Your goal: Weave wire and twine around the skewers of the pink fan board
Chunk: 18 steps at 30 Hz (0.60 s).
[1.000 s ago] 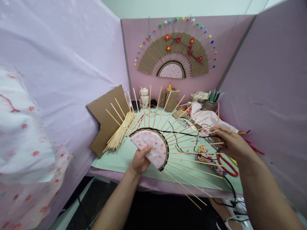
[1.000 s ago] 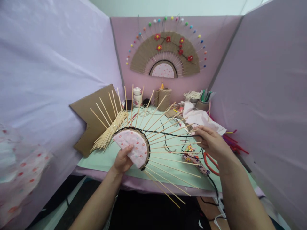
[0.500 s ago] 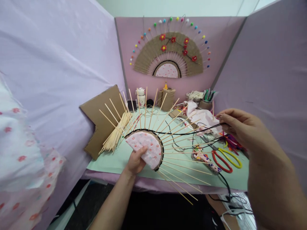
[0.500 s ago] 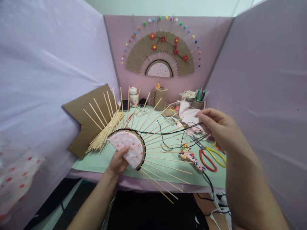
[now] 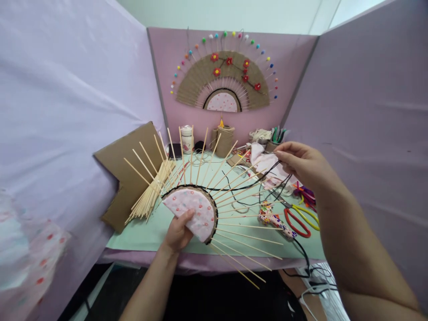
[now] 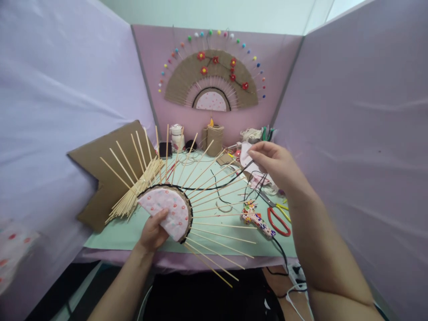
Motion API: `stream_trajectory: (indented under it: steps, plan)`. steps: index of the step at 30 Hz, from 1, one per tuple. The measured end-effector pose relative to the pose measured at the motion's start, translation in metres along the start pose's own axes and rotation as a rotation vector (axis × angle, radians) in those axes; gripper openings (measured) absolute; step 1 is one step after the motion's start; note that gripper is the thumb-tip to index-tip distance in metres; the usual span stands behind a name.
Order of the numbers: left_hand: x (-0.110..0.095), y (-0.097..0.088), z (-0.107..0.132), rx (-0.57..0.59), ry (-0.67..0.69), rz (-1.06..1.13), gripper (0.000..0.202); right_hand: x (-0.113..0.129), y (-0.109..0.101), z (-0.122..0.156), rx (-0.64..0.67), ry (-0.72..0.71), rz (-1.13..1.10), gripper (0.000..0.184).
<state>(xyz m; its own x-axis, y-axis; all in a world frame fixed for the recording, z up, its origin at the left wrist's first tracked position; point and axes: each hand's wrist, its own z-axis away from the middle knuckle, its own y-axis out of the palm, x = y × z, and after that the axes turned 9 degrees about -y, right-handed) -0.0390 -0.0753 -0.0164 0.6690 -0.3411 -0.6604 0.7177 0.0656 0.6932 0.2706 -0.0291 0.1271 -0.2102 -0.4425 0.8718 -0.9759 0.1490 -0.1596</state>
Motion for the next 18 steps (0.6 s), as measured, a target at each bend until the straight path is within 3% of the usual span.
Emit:
stream_trajectory:
  steps: [4,12,18]
  plan:
    - [0.0,-0.002,-0.001,-0.035,0.0,0.001,0.035,0.008,0.002,-0.006,-0.043,-0.062,-0.044,0.02]
    - [-0.002,0.001,0.002,-0.062,-0.005,0.011,0.038,-0.004,-0.002,-0.01,0.061,0.06,0.055,0.023]
    - [-0.001,0.002,0.002,-0.021,-0.015,-0.01,0.038,0.005,0.009,-0.009,-0.071,-0.119,-0.081,0.018]
